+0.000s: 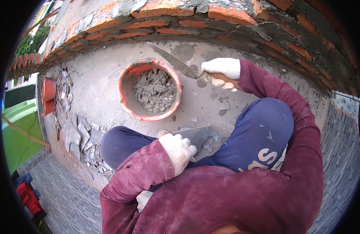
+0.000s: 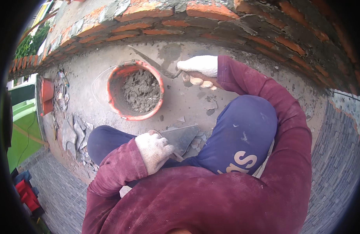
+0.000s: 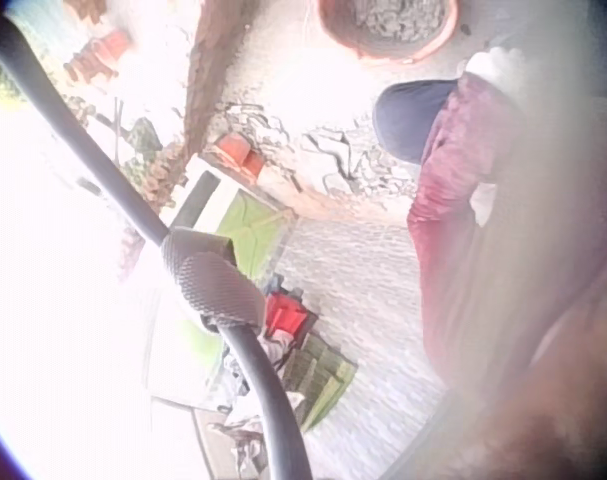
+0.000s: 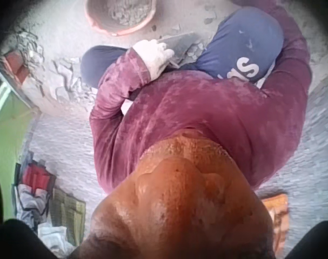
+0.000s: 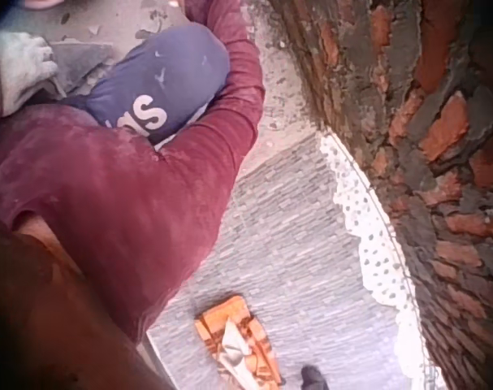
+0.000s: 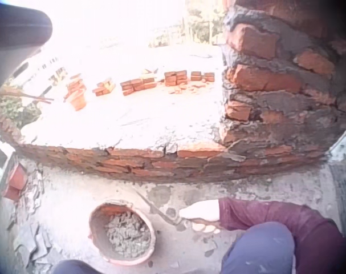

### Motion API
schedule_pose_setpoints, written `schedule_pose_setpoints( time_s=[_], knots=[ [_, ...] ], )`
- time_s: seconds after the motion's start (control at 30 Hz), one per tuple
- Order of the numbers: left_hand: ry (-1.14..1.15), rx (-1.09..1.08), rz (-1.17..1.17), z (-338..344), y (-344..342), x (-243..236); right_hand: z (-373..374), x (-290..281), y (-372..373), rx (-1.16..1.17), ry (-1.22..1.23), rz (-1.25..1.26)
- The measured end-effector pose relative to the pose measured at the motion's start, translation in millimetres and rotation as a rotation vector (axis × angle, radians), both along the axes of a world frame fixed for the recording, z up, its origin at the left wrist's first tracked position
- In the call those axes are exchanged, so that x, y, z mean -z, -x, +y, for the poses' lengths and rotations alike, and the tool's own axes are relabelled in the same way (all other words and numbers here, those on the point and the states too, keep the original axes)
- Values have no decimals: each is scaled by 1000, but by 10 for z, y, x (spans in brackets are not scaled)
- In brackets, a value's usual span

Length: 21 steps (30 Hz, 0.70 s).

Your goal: The person scoops mortar from a bucket with a trowel and applies it to the joints of a brick wall. The person moves around the wall, repeatedly scooping mortar and smoothing it into the gaps between bricks.

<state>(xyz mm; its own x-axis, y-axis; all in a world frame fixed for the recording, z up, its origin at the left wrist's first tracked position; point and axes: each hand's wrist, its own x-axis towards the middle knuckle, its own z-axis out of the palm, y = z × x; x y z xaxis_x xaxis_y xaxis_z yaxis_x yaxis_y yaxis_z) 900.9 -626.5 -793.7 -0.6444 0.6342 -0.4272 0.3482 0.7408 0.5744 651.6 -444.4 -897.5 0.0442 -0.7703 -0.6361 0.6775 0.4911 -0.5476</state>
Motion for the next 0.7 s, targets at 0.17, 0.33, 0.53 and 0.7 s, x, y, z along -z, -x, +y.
schedule_pose_setpoints(
  time_s=[0.17, 0.33, 0.53, 0.7],
  knots=[
    [47, 71, -68, 93, 244, -47, 449, 893, -388, -38, -218, 128],
    [92, 112, -89, 139, 321, 19, 912, 1210, -542, 105, -334, 299],
    [102, 122, -61, 265, 482, 34, 2215, 998, -167, 115, -546, 707],
    [139, 102, -130, 395, 582, -12, 2794, 816, -389, -722, -489, 1196]
  ],
)
